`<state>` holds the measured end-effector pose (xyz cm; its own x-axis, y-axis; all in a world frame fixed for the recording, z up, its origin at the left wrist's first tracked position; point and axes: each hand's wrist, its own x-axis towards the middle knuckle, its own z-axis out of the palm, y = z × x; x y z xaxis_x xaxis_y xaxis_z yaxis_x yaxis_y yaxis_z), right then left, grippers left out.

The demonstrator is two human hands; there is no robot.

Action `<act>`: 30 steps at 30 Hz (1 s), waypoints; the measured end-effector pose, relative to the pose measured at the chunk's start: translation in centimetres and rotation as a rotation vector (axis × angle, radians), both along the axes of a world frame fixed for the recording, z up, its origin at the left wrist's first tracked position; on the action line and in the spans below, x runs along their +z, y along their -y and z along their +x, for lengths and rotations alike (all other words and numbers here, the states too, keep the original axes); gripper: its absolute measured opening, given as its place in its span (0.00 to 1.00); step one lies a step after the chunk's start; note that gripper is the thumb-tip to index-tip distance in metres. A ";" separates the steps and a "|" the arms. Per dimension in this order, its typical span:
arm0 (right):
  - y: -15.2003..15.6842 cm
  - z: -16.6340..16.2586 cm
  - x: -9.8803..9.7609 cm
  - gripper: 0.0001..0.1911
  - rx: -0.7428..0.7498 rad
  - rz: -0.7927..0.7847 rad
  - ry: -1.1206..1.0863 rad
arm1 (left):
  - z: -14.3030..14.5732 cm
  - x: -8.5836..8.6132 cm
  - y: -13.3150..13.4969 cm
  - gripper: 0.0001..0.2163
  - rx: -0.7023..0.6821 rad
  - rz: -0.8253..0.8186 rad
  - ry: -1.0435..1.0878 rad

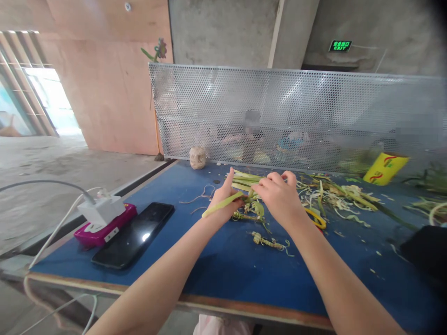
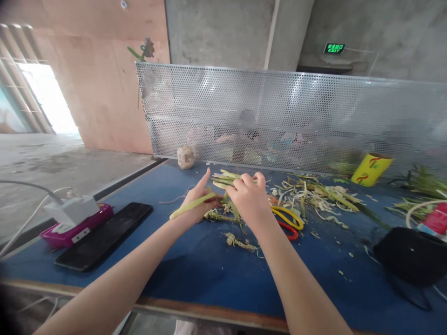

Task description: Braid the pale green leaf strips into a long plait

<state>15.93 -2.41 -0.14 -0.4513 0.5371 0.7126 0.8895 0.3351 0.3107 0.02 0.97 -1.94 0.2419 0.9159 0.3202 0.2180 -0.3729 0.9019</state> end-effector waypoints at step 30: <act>-1.2 -0.6 -1.4 0.12 0.257 -0.370 -0.861 | 0.0 0.3 0.1 0.15 -0.253 -0.373 0.287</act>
<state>15.37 -1.20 -1.51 0.0105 0.7516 0.6595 0.6490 0.4966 -0.5763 -0.01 0.83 -1.61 0.4203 0.9047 0.0700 -0.1126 -0.0246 0.9933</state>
